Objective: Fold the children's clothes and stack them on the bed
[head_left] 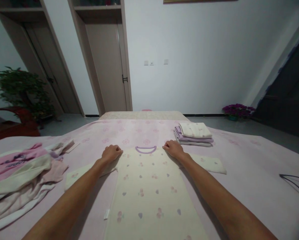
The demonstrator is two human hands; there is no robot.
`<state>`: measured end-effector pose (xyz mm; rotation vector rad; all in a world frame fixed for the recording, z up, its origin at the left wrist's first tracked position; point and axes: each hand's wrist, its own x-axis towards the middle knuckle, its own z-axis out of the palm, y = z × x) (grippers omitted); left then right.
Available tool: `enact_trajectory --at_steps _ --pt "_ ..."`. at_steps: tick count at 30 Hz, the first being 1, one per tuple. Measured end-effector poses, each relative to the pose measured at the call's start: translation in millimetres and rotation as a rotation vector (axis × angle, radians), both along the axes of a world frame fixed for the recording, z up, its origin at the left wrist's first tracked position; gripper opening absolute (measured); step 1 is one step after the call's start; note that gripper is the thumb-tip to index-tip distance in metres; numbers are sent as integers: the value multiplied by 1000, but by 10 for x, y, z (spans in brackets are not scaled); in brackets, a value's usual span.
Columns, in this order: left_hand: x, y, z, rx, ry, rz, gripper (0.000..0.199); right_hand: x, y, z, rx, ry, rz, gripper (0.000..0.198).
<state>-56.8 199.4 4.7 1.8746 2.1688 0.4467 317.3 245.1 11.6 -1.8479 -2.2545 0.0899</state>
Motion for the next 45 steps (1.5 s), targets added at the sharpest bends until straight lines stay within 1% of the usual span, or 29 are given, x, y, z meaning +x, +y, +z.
enact_trajectory --at_steps 4,7,10,15,20,22,24,26,28,30,33,35,36,38,41,43,45 --pt "-33 89 -30 -36 -101 -95 25 47 5 -2 -36 20 52 30" --pt "-54 121 -46 -65 -152 -125 28 45 -6 -4 -79 30 71 30" --pt "-55 134 -51 -72 -178 -142 32 18 -13 9 -78 40 78 30" --pt "-52 213 -14 -8 -155 -131 37 -6 54 42 -14 54 71 32" --pt "-15 404 84 38 -35 -50 31 -41 237 72 36 44 20 32" --pt "70 433 104 63 31 -7 27 -90 264 87 46 29 -2 31" --pt "223 401 82 110 91 -8 30 -168 229 87 66 16 -6 32" --pt "434 310 10 159 131 -73 38 -268 141 46 93 6 40 34" --pt "668 185 -105 181 149 -170 43 -367 28 -43 102 -17 147 42" --pt "867 58 -232 182 184 -248 49 -434 -75 -157 63 -56 256 54" --pt "1016 -76 -366 178 308 -289 62 -416 -169 -274 -22 -82 313 65" --pt "1025 -113 -398 169 351 -296 64 -316 -195 -275 -22 -63 315 62" --pt "1016 -121 -402 166 358 -302 64 -241 -203 -255 -6 -46 303 59" --pt "995 -127 -398 171 364 -305 64 -44 -219 -197 42 0 218 51" --pt "987 -134 -397 181 377 -295 61 374 -270 -128 121 20 -25 44" --pt "994 -139 -406 186 385 -292 60 721 -327 -115 147 -46 -197 40" --pt "1002 -143 -415 190 387 -291 59 1088 -398 -123 125 -134 -336 38"
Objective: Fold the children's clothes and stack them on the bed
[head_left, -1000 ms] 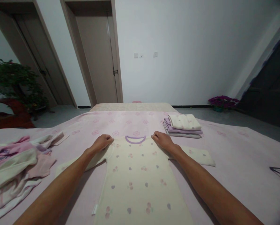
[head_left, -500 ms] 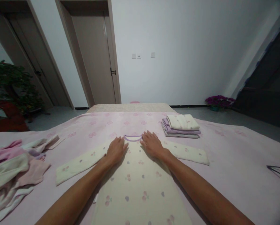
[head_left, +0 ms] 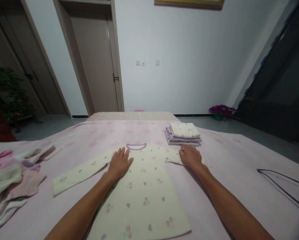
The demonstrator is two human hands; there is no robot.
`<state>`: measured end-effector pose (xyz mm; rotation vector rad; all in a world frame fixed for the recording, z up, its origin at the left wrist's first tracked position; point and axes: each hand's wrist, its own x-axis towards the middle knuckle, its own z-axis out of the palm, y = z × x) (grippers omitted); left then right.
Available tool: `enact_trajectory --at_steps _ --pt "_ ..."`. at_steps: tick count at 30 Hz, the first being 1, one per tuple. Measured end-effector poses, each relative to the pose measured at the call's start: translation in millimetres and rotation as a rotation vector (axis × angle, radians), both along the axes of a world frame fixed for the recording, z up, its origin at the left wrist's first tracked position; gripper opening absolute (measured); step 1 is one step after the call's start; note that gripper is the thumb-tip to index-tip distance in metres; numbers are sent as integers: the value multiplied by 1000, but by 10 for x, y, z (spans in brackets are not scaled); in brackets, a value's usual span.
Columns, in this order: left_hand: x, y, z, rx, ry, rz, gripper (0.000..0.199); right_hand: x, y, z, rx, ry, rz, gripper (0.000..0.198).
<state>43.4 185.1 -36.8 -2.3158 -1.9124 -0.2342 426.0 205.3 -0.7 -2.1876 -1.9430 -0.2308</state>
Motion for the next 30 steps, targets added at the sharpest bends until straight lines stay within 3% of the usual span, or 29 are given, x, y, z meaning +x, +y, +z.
enact_trajectory --at_steps 5,10,17,22,25,28,30 --pt "2 -1 -12 7 0 7 58 720 -155 -44 -97 34 -169 41" --pt "-9 9 -30 29 -15 -9 58 961 -141 -46 -105 145 -105 22" --pt "-2 -6 9 1 -8 -12 59 1061 142 -26 92 407 -52 22" --pt "2 2 13 7 7 -13 58 1088 191 -149 44 278 -31 24" --pt "-4 20 -20 13 16 -7 58 1030 119 -131 3 187 -132 30" --pt "-10 34 -55 24 7 1 57 799 27 6 29 -2 -175 38" --pt "-14 39 -71 32 -4 -3 56 504 -29 101 50 -51 -64 40"
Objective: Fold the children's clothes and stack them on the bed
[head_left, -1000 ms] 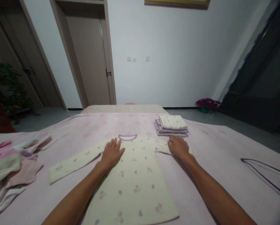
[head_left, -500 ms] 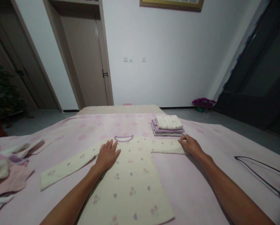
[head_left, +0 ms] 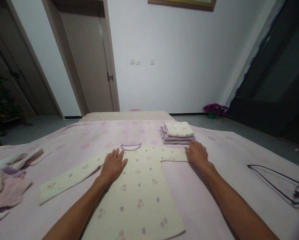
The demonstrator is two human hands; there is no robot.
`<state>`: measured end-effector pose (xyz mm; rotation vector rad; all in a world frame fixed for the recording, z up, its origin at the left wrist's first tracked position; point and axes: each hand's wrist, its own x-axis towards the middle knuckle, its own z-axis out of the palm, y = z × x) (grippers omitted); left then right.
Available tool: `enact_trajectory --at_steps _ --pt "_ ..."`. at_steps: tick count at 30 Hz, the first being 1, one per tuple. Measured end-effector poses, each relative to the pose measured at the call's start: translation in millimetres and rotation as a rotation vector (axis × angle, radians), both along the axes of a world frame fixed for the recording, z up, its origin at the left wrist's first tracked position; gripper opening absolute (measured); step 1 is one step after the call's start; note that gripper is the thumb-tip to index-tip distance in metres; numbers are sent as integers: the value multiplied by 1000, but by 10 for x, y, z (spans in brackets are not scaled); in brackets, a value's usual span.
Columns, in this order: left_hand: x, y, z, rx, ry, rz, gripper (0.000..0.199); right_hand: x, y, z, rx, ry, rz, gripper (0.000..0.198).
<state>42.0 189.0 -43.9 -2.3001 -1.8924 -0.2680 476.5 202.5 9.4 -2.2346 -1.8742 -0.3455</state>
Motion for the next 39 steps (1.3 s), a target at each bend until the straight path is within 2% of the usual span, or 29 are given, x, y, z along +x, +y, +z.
enact_trajectory --at_steps 2,5,7,9,12,16,19,21,24,27,29,31,34,39 --pt "-5 1 -7 3 -3 -4 57 -383 -54 43 -29 55 175 48" --pt "-17 -3 -6 -2 7 -15 58 -962 -148 -14 -186 149 385 61" --pt "-26 -9 -1 -7 15 -23 57 -1228 -225 -96 -250 194 429 68" --pt "-34 -14 2 -13 20 -24 57 -1340 -308 -175 -284 190 423 73" --pt "-40 -16 3 -18 23 -18 57 -1230 -425 -262 -306 147 355 75" --pt "-37 -16 0 -16 9 -19 58 -800 -538 -307 -340 71 220 75" --pt "-25 -19 1 -13 0 -20 57 -519 -553 -253 -370 27 87 74" --pt "-18 -20 0 -10 8 -15 57 -454 -526 -172 -377 13 16 74" --pt "-15 -17 -7 -1 24 1 56 -597 -445 -54 -316 12 68 70" --pt "-28 -8 -18 6 24 -3 56 -918 -330 -32 -251 45 306 65" --pt "-41 -4 -22 4 18 -13 56 -1102 -240 -79 -281 103 451 64" --pt "-52 -1 -21 3 16 -18 56 -1179 -151 -149 -345 147 506 66" --pt "-58 -1 -15 -1 16 -17 57 -1049 -59 -248 -384 140 420 70" --pt "-47 -9 -6 -13 19 -17 57 -419 -89 -361 -345 70 159 72"
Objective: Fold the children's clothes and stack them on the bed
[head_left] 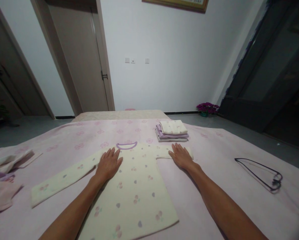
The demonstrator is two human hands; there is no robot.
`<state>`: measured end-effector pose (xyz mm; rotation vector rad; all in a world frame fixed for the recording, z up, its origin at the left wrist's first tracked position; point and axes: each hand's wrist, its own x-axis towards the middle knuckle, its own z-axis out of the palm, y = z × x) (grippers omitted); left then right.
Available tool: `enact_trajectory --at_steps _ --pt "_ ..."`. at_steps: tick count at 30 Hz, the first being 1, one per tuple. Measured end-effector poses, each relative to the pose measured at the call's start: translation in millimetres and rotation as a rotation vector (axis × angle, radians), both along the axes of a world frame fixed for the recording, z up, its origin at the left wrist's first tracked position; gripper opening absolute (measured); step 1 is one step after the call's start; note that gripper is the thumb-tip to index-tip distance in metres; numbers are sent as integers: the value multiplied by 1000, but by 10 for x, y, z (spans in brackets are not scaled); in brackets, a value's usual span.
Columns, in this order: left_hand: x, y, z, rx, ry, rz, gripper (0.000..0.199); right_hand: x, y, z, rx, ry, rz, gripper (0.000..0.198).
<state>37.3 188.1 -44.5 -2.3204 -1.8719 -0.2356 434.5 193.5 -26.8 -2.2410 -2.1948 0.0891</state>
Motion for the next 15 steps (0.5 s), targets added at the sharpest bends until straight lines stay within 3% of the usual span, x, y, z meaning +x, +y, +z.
enact_trajectory --at_steps 5,8,11,15 --pt "18 -13 15 4 -20 2 56 545 -104 -46 28 -46 -230 74" --pt "30 -18 20 15 -51 6 55 546 -112 20 47 -68 -336 76" --pt "39 -27 29 13 -70 23 54 203 -88 141 96 -75 -211 70" --pt "40 -45 69 -13 -95 9 56 -606 -75 275 119 24 149 60"
